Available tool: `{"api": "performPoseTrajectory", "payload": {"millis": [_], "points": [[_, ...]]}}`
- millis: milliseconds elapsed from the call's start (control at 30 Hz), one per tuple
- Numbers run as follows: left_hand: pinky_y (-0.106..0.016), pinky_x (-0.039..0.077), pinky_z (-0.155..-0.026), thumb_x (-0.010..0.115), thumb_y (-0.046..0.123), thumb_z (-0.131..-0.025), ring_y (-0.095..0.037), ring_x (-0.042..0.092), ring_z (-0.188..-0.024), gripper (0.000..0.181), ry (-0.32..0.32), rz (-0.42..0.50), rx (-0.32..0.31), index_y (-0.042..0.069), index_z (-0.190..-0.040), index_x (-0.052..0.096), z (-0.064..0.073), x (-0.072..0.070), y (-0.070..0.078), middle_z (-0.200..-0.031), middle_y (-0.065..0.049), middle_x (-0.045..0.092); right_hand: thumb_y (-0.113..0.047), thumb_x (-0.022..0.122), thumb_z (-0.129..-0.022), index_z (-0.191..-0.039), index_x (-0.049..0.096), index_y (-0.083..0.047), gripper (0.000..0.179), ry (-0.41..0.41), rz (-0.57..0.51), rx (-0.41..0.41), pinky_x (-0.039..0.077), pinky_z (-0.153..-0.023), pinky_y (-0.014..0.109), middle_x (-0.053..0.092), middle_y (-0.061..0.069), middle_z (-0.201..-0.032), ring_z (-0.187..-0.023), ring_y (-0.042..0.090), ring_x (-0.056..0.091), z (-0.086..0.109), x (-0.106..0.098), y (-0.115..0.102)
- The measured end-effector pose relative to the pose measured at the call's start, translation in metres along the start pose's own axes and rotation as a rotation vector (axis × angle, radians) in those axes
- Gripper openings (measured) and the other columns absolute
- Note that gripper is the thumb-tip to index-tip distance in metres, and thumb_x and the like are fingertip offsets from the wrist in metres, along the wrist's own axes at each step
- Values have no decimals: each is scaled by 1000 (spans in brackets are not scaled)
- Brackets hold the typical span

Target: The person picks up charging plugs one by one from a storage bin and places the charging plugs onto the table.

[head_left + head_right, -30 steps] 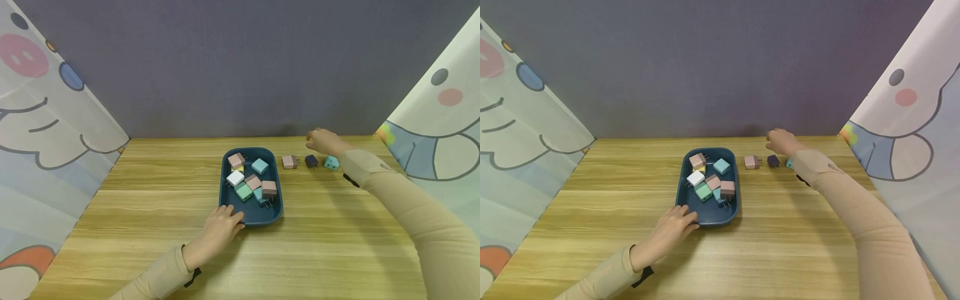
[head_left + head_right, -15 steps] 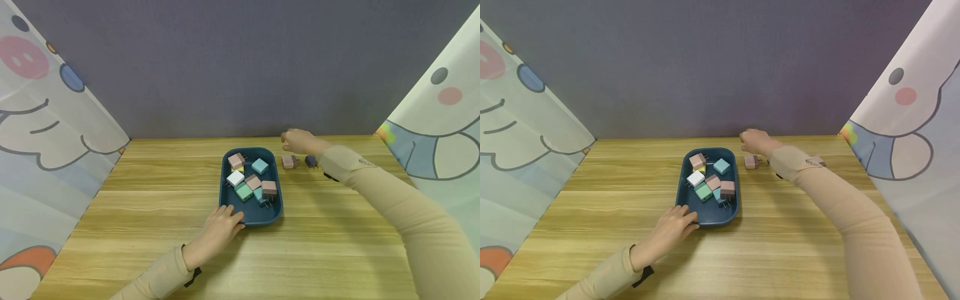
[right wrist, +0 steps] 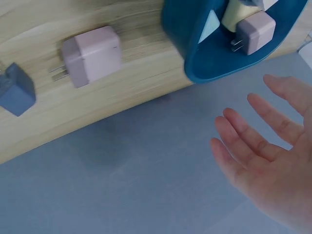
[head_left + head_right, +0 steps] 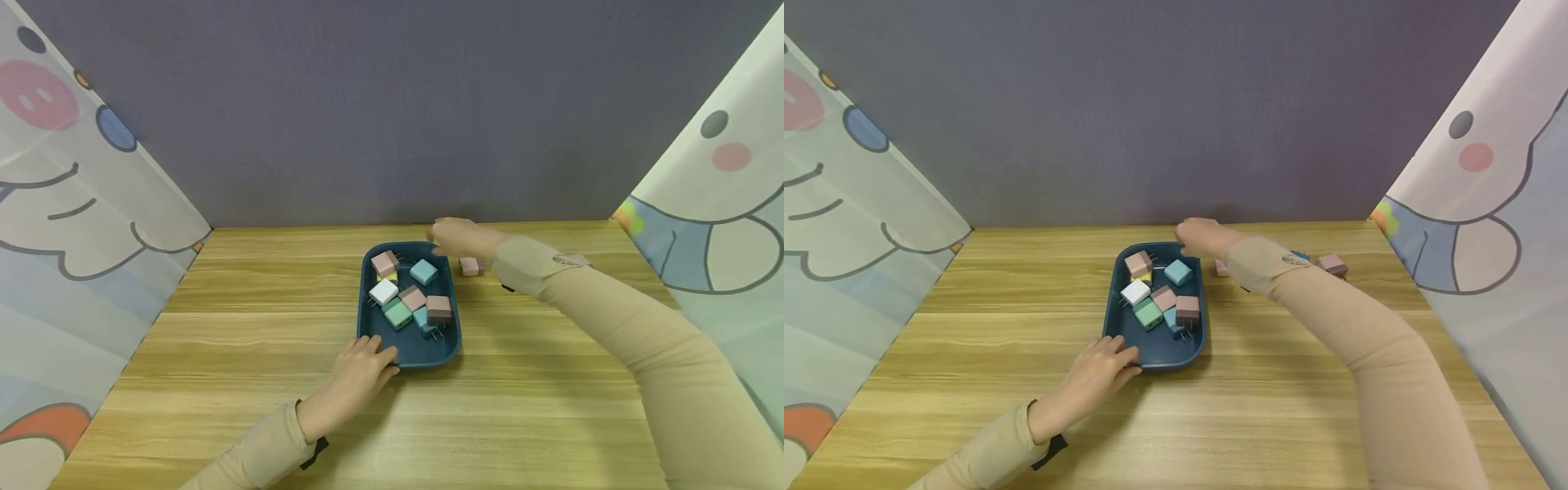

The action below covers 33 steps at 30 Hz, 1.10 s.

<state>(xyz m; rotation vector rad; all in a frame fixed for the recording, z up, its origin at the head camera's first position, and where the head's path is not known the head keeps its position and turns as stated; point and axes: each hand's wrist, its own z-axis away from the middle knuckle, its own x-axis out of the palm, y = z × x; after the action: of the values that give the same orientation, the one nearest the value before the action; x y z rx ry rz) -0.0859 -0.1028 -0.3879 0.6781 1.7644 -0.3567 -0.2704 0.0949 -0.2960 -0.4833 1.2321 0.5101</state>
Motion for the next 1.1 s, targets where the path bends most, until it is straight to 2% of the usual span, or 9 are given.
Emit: {"api": "performPoseTrajectory", "payload": {"millis": [133,333,600,833,1100], "points": [[-24,32,-56,68,24,-76,-11,40,-59,13,2,0,0,17,-77,58,0,0,0,-67,3,45,-19,56,-87,-114,55,-2,31,-42,-2,-11,42,-84,36,54,15,-113,-104,27,51,-4,0,-11],[-24,31,-56,69,23,-76,-11,39,-58,13,10,6,0,17,-75,57,0,0,0,-66,4,44,-19,55,-88,-119,51,-2,35,-93,-63,-24,44,-81,32,52,14,-119,-103,23,52,-10,4,-27],[-24,32,-56,69,24,-76,-11,40,-59,14,14,-2,0,17,-75,57,0,0,0,-66,3,45,-15,59,-86,-116,54,-6,32,-124,-53,-69,44,-76,29,54,9,-113,-96,18,53,-21,11,-50],[-24,32,-56,69,24,-75,-12,40,-58,14,16,-11,6,17,-76,58,-1,0,0,-67,3,46,-11,61,-83,-115,55,-8,33,-136,-69,-110,43,-82,28,53,8,-114,-103,19,50,-24,15,-67],[-24,32,-56,69,24,-76,-11,41,-59,13,12,-7,8,17,-76,59,-1,1,0,-67,3,46,-11,62,-82,-118,54,-7,37,-154,-32,-152,41,-83,24,40,8,-134,-113,19,46,-35,25,-77]]}}
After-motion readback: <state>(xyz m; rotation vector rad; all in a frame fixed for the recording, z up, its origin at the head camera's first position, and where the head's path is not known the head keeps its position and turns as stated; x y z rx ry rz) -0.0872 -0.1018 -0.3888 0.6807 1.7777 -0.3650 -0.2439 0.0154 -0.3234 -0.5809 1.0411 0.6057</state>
